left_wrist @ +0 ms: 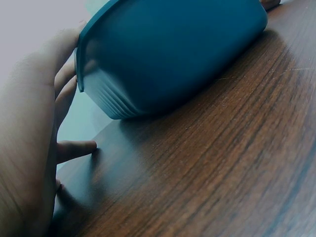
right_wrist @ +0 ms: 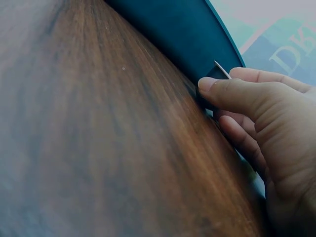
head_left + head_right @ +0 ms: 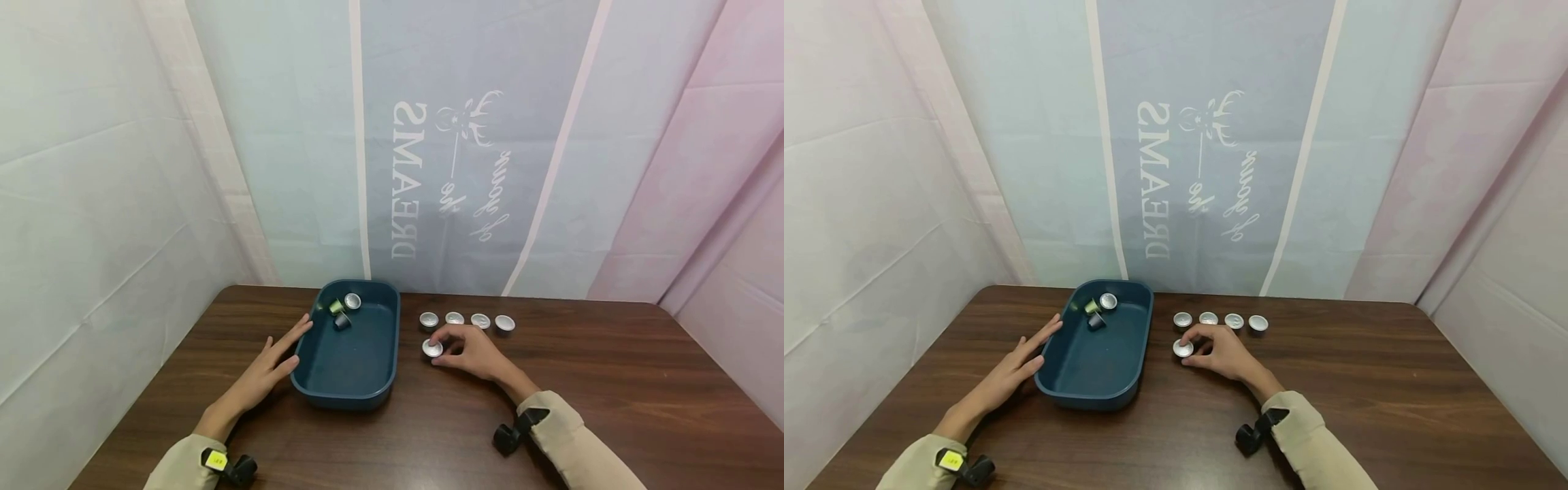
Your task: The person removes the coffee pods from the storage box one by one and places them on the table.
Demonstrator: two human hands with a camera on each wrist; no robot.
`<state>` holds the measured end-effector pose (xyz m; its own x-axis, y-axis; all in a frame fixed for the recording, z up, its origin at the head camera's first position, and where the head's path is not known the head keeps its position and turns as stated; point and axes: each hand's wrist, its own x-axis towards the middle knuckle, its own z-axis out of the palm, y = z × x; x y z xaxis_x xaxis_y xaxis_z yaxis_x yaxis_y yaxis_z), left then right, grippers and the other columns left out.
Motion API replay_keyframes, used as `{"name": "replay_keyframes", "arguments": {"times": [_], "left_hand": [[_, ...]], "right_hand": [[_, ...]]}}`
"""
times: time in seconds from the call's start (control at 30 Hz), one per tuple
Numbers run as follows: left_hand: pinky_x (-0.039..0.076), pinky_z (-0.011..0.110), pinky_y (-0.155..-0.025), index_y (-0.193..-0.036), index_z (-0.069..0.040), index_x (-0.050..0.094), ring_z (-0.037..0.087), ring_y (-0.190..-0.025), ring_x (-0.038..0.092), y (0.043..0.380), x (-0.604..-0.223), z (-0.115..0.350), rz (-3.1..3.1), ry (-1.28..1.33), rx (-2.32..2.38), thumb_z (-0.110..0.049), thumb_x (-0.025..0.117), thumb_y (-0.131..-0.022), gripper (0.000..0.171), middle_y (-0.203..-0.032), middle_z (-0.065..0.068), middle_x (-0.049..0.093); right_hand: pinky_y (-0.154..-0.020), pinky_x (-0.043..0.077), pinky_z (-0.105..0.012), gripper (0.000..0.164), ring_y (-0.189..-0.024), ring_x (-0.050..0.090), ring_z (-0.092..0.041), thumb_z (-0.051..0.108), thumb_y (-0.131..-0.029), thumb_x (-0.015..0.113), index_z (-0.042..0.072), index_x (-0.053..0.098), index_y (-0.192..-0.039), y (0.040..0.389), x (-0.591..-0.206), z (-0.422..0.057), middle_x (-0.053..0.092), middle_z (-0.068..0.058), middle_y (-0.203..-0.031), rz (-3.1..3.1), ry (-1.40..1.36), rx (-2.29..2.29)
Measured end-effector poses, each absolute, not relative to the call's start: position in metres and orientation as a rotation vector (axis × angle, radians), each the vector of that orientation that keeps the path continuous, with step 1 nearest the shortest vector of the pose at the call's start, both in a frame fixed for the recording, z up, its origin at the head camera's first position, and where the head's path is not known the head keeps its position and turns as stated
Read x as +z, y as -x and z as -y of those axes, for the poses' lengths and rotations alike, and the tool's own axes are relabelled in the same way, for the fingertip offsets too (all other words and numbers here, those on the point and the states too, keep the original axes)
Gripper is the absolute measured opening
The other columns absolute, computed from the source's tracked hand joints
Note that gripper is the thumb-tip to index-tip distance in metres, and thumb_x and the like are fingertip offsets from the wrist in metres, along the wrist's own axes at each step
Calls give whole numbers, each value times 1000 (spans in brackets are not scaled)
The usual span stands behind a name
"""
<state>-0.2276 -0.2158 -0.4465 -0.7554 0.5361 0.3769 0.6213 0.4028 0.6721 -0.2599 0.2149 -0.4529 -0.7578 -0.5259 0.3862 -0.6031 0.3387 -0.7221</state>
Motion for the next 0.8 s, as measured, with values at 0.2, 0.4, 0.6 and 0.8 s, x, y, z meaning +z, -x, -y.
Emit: {"name": "replay_keyframes", "arguments": {"times": [0.2, 0.4, 0.6, 0.8], "left_hand": [[-5, 78, -94, -153, -17, 25, 36, -142, 15, 227, -445, 216, 2541, 1064, -1290, -7, 46, -99, 58, -159, 8, 13], [-6, 77, -95, -153, -18, 25, 34, -143, 15, 227, -446, 216, 2544, 1059, -1286, -7, 46, -99, 59, -158, 12, 14], [-5, 77, -94, -153, -18, 25, 37, -142, 14, 229, -450, 218, 2537, 1067, -1273, -9, 45, -100, 58, -159, 8, 13], [-6, 77, -94, -153, -17, 24, 39, -142, 13, 230, -450, 218, 2539, 1072, -1283, -10, 44, -101, 57, -159, 7, 12]], "right_hand": [[-64, 55, -29, 28, -76, 65, -12, 21, -77, 82, 19, 68, -102, 260, -453, -215, 65, 4, -97, 2487, -1068, 1386], [-64, 55, -28, 29, -81, 64, -12, 23, -77, 82, 20, 68, -102, 258, -452, -215, 64, 6, -97, 2494, -1059, 1364], [-60, 53, -27, 31, -79, 61, -12, 26, -75, 83, 21, 68, -102, 258, -451, -215, 63, 8, -94, 2497, -1058, 1336], [-55, 50, -26, 31, -71, 59, -16, 23, -76, 83, 19, 67, -102, 257, -452, -215, 63, 6, -91, 2472, -1076, 1337]]}}
